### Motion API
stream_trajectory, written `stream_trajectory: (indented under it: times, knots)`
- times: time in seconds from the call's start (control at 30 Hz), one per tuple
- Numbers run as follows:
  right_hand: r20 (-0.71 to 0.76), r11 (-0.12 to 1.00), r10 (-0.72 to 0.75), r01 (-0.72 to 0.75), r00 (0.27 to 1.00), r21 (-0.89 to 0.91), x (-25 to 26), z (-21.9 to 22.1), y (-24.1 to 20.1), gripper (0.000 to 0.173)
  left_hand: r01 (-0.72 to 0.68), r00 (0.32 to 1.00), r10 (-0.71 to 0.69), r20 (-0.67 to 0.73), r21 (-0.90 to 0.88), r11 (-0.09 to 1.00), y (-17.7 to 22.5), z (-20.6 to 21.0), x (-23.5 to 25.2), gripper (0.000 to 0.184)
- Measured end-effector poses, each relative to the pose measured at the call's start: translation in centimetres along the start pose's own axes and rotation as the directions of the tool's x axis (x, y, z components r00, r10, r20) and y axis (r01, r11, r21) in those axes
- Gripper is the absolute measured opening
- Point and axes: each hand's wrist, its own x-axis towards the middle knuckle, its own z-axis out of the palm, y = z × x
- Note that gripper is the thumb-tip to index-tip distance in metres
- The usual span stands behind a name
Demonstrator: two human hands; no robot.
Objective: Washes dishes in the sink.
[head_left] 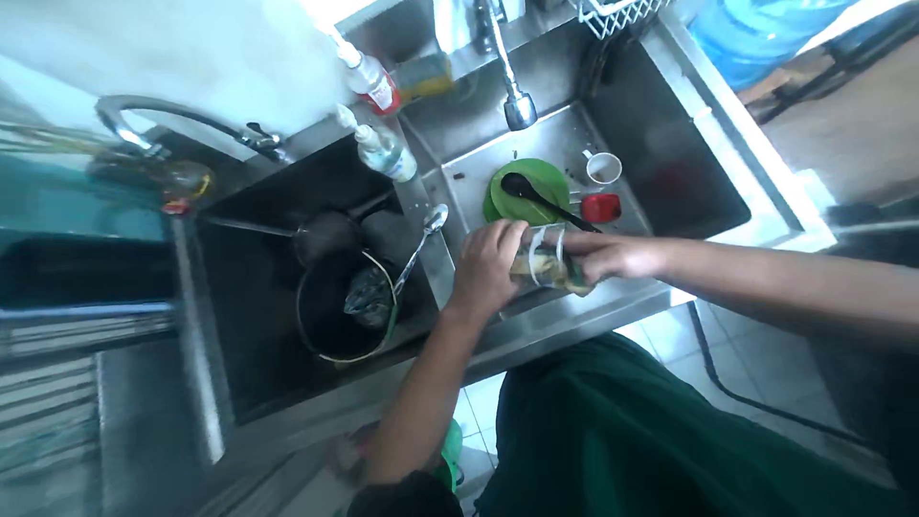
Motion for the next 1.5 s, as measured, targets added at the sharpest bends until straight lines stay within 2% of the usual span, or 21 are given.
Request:
stream_trajectory:
  times: [0.03, 0.1, 0.17, 0.27, 0.43, 0.57, 0.7, 0.73, 0.8, 0.93, 0.97, 1.03, 1.13, 1.2, 1.23, 1.27, 1.3, 1.33, 1.37, 1.43, 1.5]
  knots:
    - [-0.018, 0.997, -0.066, 0.065, 0.998, -0.044, -0.1, 0.2, 0.5, 0.071, -0.038, 0.997, 0.04, -0.06, 0.033, 0.999, -0.4, 0.2, -0.2, 0.073]
    - [-0.111, 0.925, -0.212, 0.162, 0.971, -0.345, -0.5, 1.1, 0.7, 0.072, -0.081, 0.982, 0.096, -0.16, 0.097, 0.992, -1.3, 0.2, -0.4, 0.07]
    - [-0.207, 0.78, -0.262, 0.08, 0.943, -0.62, -1.4, 2.6, 0.6, 0.074, -0.098, 0.964, 0.133, -0.228, 0.159, 0.982, -1.9, 0.0, -0.3, 0.068]
    - [-0.194, 0.685, -0.246, 0.029, 0.95, -0.728, -1.7, 4.2, 1.2, 0.069, -0.132, 0.954, 0.176, -0.241, 0.19, 0.973, -2.2, -0.5, 0.0, 0.064]
    - [-0.067, 0.836, -0.11, 0.056, 0.992, -0.547, 0.1, 2.7, 2.4, 0.071, -0.183, 0.949, 0.236, -0.21, 0.242, 0.953, -3.1, 0.5, 0.1, 0.055]
    - [-0.049, 0.778, -0.005, -0.027, 0.999, -0.628, 1.3, 2.5, 4.1, 0.073, -0.209, 0.955, 0.258, -0.146, 0.286, 0.935, -3.4, 1.3, -0.2, 0.051]
    - [-0.128, 0.718, -0.327, 0.158, 0.936, -0.678, 2.1, 2.5, 7.0, 0.053, -0.208, 0.974, 0.223, -0.033, 0.243, 0.947, -3.1, 1.3, -0.2, 0.059]
    - [-0.165, 0.736, -0.398, 0.207, 0.903, -0.644, 2.4, 2.7, 7.2, 0.047, -0.2, 0.979, 0.204, 0.003, 0.195, 0.96, -2.9, 1.3, -0.3, 0.065]
    - [-0.219, 0.846, -0.379, 0.241, 0.899, -0.475, 2.7, 3.4, 6.6, 0.048, -0.157, 0.986, 0.15, 0.072, 0.105, 0.982, -2.4, 1.1, -0.5, 0.075]
    - [-0.101, 0.988, -0.136, 0.128, 0.986, -0.085, 1.7, 4.0, 5.2, 0.079, -0.095, 0.989, 0.085, 0.124, 0.082, 0.992, -1.9, 0.8, -0.9, 0.072]
    - [-0.118, 0.991, -0.125, 0.118, 0.985, -0.066, 1.7, 4.3, 5.1, 0.079, -0.093, 0.99, 0.082, 0.118, 0.084, 0.992, -1.9, 0.9, -1.1, 0.072]
    - [-0.29, 0.986, -0.161, 0.14, 0.943, -0.093, 2.3, 6.0, 5.1, 0.057, -0.074, 0.995, 0.068, 0.066, 0.088, 0.993, -1.8, 1.4, -1.7, 0.076]
    - [-0.48, 0.978, -0.209, 0.181, 0.852, -0.104, 3.6, 8.1, 5.6, 0.042, 0.117, 0.984, -0.122, -0.133, -0.047, 0.992, -1.8, 2.1, -3.4, 0.103]
    - [-0.538, 0.965, -0.26, 0.22, 0.802, -0.14, 3.6, 9.2, 5.8, 0.045, 0.339, 0.881, -0.439, -0.178, -0.409, 0.847, -1.5, 1.6, -5.5, 0.121]
    - [-0.551, 0.949, -0.312, 0.232, 0.774, -0.212, 3.6, 9.8, 6.0, 0.046, 0.398, 0.815, -0.576, -0.061, -0.664, 0.634, -1.3, 1.1, -6.7, 0.125]
    - [-0.544, 0.917, -0.381, 0.231, 0.748, -0.324, 3.5, 10.4, 6.3, 0.045, 0.383, 0.768, -0.629, 0.116, -0.871, 0.307, -1.0, 0.5, -7.6, 0.117]
    - [-0.506, 0.86, -0.456, 0.216, 0.732, -0.462, 3.4, 11.1, 6.7, 0.043, 0.325, 0.741, -0.616, 0.267, -0.946, -0.02, -0.5, 0.4, -8.0, 0.095]
    - [-0.436, 0.776, -0.518, 0.189, 0.736, -0.602, 3.2, 11.7, 7.2, 0.041, 0.261, 0.718, -0.595, 0.363, -0.932, -0.253, 0.1, 0.6, -8.0, 0.069]
    - [-0.351, 0.679, -0.544, 0.153, 0.762, -0.718, 3.1, 12.5, 7.5, 0.04, 0.211, 0.686, -0.592, 0.424, -0.894, -0.395, 0.6, 0.8, -7.5, 0.048]
    - [-0.229, 0.548, -0.5, 0.1, 0.835, -0.83, 3.3, 13.6, 7.2, 0.05, 0.146, 0.601, -0.632, 0.489, -0.845, -0.514, 1.3, 0.9, -5.8, 0.035]
    - [-0.226, 0.628, -0.418, 0.1, 0.88, -0.772, 3.2, 13.9, 6.7, 0.074, 0.119, 0.615, -0.626, 0.479, -0.841, -0.528, 1.2, 1.4, -5.0, 0.028]
